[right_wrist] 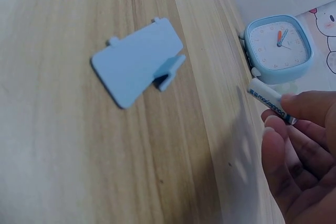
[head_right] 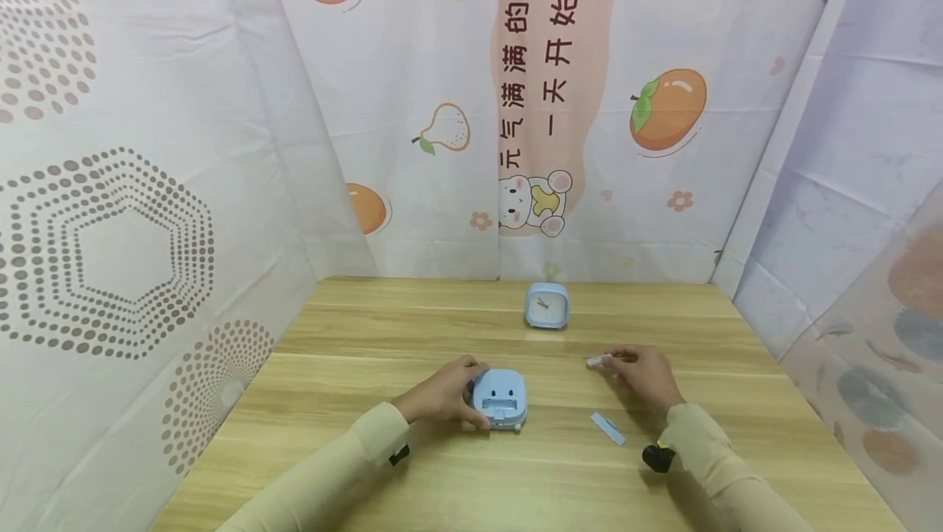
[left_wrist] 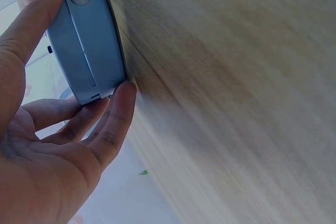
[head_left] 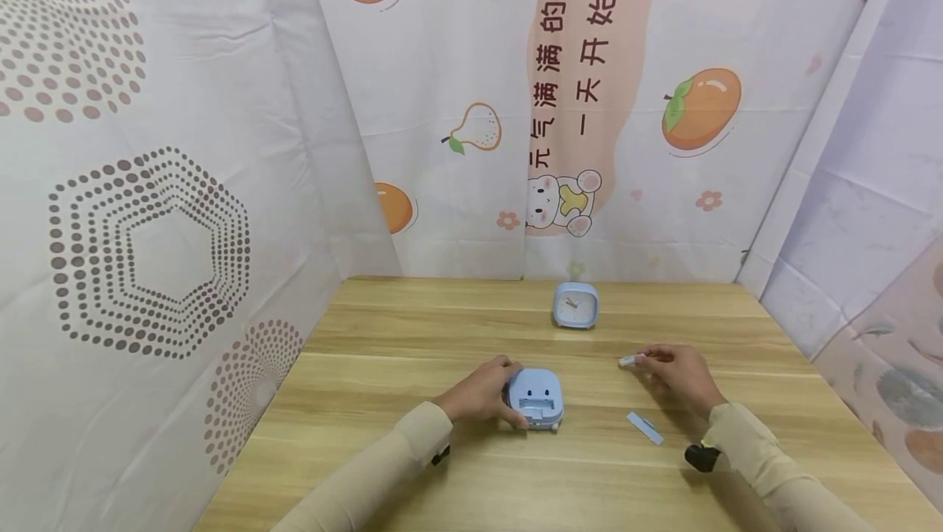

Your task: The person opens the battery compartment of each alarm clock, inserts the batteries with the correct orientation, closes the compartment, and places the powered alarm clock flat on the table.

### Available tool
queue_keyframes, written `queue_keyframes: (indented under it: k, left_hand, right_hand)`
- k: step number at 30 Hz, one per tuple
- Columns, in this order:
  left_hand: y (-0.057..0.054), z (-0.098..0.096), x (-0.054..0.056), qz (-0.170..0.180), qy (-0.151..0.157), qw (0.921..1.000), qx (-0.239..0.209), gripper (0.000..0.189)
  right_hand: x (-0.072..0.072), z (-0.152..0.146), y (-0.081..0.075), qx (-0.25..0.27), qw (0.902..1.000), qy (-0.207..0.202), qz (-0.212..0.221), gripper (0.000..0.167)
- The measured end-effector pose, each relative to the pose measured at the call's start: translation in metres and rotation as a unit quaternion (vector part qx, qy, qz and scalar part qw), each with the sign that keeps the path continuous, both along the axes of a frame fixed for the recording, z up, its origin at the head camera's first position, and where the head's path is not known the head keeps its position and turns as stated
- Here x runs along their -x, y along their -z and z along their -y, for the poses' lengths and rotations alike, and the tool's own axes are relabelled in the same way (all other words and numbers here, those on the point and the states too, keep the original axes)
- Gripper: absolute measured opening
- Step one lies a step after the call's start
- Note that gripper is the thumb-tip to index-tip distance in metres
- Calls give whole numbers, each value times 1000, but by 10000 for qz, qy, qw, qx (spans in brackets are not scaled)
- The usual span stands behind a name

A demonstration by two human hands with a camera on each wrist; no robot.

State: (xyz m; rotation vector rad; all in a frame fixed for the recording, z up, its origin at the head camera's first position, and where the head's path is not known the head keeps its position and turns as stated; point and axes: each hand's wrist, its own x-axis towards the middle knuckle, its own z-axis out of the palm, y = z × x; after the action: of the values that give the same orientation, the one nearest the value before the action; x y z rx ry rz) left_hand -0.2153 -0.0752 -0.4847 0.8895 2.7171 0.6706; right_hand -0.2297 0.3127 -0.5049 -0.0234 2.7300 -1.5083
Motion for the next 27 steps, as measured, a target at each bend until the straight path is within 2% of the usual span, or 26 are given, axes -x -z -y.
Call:
queue_keyframes:
  k: [13, 21, 27]
  left_hand:
    - [-2, 1, -1, -23, -12, 10000, 28, 102]
    - [-2, 0, -2, 32, -26, 10000, 10, 102]
    - [-2, 0, -2, 48, -45, 10000, 30, 102]
  right_hand:
    - [-4, 4, -1, 29, 9999, -155, -2, 35]
    - [-11, 4, -1, -96, 9998, -181, -19, 41]
    - [-15, 7, -1, 8, 9995, -312, -52, 41]
